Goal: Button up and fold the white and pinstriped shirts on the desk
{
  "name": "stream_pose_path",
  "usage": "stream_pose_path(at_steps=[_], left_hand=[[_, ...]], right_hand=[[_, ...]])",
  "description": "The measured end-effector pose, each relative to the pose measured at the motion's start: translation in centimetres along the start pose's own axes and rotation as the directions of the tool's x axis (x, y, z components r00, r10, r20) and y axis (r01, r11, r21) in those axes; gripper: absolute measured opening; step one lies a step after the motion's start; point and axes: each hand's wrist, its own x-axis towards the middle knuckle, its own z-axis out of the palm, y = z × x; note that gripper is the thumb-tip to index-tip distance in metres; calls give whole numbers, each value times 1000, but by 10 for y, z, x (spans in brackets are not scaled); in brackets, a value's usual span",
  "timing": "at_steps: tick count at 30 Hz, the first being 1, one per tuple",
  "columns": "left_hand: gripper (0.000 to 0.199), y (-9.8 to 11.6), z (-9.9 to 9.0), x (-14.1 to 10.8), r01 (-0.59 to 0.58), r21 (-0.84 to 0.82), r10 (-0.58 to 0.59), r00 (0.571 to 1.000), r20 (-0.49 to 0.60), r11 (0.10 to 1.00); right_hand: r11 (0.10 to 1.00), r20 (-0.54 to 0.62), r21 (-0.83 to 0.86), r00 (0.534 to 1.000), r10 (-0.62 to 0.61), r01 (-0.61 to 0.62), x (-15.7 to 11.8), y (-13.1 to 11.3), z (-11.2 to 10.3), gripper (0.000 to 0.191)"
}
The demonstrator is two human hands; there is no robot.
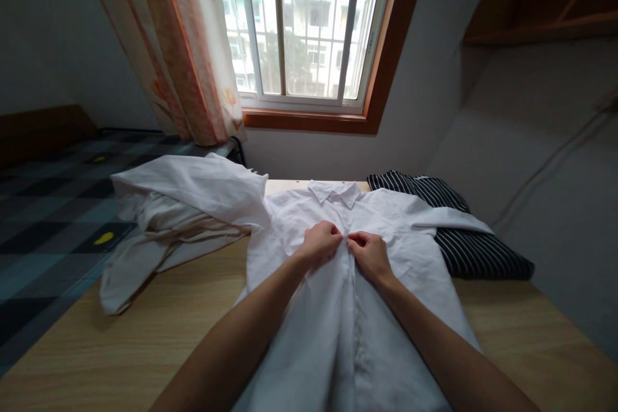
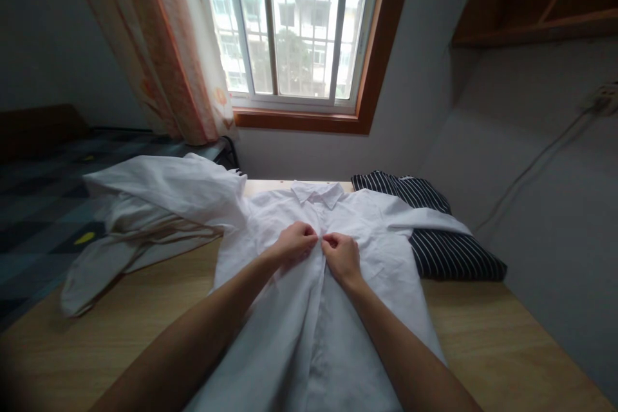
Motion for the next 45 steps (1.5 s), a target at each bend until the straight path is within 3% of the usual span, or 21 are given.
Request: stream_pose_path(at_steps=[3, 6, 9, 13, 17, 21, 24, 31, 38, 42, 45], left_hand=[[17, -3, 2, 2, -18, -41, 17, 1000, -25, 999], [18, -7, 4, 3, -51, -130, 46, 998, -36, 990], [18, -11, 6, 6, -61, -218, 54, 998, -35, 974], [16, -13, 8, 10, -89, -244, 77, 995, -57, 966], [16, -12, 8, 11, -121, -248, 101, 991, -92, 961], [18, -9, 9, 9, -141, -253, 109, 985, -133, 957], [10, -8, 10, 8, -93, -288, 44, 984, -171, 953], [15, -5, 11, 6, -89, -270, 20, 968, -250, 959], [21, -11, 15, 11, -171, -370, 71, 960, -269, 913], [21, -13, 17, 13, -228, -368, 131, 954, -270, 901], [18, -12, 16, 11, -261, -265, 186, 943, -277, 928]], right_hand=[[984, 48, 152, 995, 87, -93, 3, 0, -1, 24], [910, 173, 323, 962, 212, -259, 9, -3, -4, 23], [884, 255, 346, 938, 234, -315, 14, -10, -8, 16], [947, 209, 199, 955, 211, -253, 17, -14, -8, 14], [991, 91, -8, 987, 131, -130, 15, -12, -4, 16], [974, -27, -228, 999, -23, 16, 10, -14, 0, 13], [947, -57, -312, 993, -99, 76, 6, -17, 3, 16], [930, -79, -348, 985, -155, 119, 1, -14, 6, 15], [983, -63, -167, 994, -92, 80, 10, -3, 2, 17], [958, -121, -277, 986, -118, 81, 13, 1, 0, 18], [948, -120, -316, 989, -91, 49, 13, 2, 0, 16]])
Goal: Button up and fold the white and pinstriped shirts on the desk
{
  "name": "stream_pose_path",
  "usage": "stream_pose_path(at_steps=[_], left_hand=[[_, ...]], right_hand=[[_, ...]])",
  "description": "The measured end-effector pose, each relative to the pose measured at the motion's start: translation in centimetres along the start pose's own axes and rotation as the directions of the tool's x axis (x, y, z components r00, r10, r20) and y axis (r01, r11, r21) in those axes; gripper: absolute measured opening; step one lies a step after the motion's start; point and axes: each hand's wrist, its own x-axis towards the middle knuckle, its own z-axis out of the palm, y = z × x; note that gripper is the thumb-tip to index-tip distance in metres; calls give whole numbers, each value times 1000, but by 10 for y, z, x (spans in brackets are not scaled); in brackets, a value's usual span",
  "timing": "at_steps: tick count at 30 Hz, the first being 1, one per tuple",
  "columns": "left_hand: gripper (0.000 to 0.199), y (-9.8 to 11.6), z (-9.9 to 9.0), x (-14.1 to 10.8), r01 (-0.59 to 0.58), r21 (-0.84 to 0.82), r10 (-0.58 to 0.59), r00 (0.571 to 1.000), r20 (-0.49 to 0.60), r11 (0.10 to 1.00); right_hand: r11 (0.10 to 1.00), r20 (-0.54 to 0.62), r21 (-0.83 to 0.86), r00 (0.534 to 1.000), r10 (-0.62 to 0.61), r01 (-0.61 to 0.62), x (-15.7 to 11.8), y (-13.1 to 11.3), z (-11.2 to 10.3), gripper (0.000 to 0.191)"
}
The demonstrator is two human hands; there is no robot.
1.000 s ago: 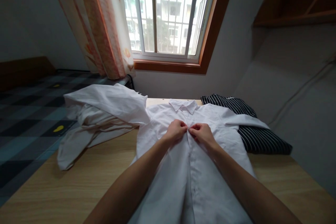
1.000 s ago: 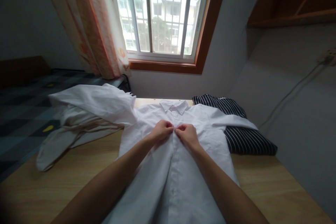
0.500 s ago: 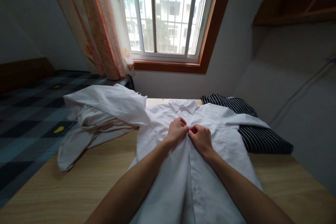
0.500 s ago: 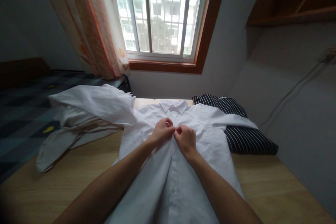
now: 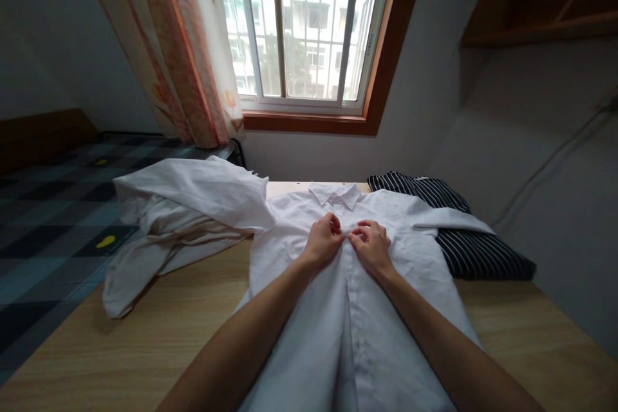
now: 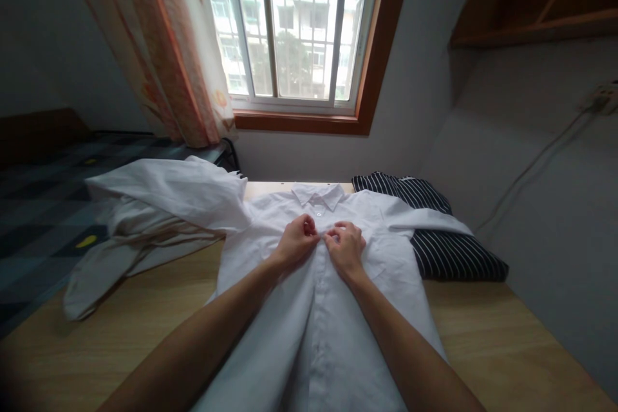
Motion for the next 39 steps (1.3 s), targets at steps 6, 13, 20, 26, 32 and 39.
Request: stream_pose_path(at_steps=[6, 13, 20, 26, 32, 39], left_hand=[[14, 1, -4, -9, -174, 309, 166, 985, 52, 935], [20, -4, -13, -10, -209, 442, 176, 978, 113, 872], [46, 43, -77, -95, -560, 358, 383, 803, 457, 747], [66, 54, -100, -179, -702, 205, 351, 560, 750, 682], [25, 25, -80, -186, -675, 274, 458, 692, 559, 685], [35, 31, -84, -183, 110, -309, -21, 961, 277, 945]], right_hand=[[994, 26, -100, 998, -49, 51, -3, 1, 3, 13], [990, 83, -85, 991, -109, 116, -4, 10, -8, 26], [851, 381, -95, 809, -448, 516, -82, 10, -89, 48], [710, 581, 38, 562, -588, 703, -142, 14, -120, 73], [748, 643, 60, 548, -536, 661, -148, 24, -111, 70], [761, 629, 64, 566, -533, 645, -148, 22, -112, 68]])
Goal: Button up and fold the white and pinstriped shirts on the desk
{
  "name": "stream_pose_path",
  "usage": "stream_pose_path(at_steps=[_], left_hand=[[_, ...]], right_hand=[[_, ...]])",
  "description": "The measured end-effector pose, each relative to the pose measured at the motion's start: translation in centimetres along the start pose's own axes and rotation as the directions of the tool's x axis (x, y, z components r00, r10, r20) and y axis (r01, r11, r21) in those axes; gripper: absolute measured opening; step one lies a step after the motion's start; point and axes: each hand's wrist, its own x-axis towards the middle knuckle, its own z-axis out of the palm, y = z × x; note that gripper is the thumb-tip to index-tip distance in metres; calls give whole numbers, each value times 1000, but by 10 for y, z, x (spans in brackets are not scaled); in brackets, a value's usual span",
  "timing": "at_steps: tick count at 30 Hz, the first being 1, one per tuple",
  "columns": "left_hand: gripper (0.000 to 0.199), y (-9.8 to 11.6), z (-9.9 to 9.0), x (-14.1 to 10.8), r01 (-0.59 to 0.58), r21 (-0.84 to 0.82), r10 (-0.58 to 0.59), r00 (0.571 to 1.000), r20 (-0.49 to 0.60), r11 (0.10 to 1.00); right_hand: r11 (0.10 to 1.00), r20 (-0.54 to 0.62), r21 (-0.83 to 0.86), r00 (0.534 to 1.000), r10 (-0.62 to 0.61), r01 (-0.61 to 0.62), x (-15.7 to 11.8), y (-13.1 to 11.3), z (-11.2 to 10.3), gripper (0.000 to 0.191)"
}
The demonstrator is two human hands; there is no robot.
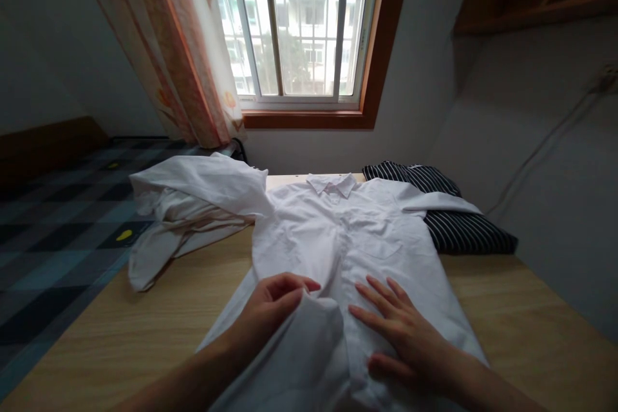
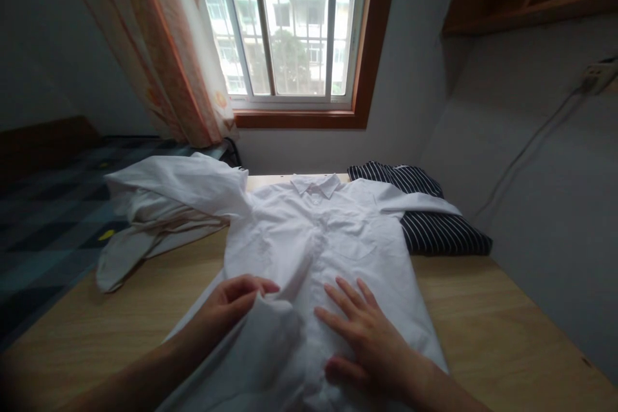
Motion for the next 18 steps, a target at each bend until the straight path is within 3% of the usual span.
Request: stream_pose_path(at_steps=[2, 4, 8, 10, 12, 15, 18], left_hand=[[41, 0, -1, -5, 157, -129, -154, 988, 31, 979], [36, -1, -1, -11, 189, -99, -180, 979, 98, 977], [25, -4, -4, -20, 81, 131, -102, 980, 169, 988], [30, -4, -10, -17, 37, 241, -79, 983, 167, 970], [34, -4, -19, -8, -50, 355, -10, 987, 163, 934], [37, -7, -34, 14, -209, 557, 124, 975, 186, 804], [44, -15, -47, 36, -235, 739, 91, 969, 230, 632]], right_hand=[[1000, -13, 9, 1000, -4, 4, -1, 2, 1, 66], [1000, -33, 10, 999, 3, -3, -2, 2, 2, 63], [999, -161, -44, 986, -39, 32, 2, -13, 3, 59], [981, -215, -108, 959, -182, 162, 11, -29, 6, 57], [935, -289, -192, 893, -345, 299, 25, -46, 15, 43], [907, -439, -247, 795, -418, 341, 47, -64, 28, 18], [952, -494, -113, 815, -303, 285, 62, -71, 24, 22]])
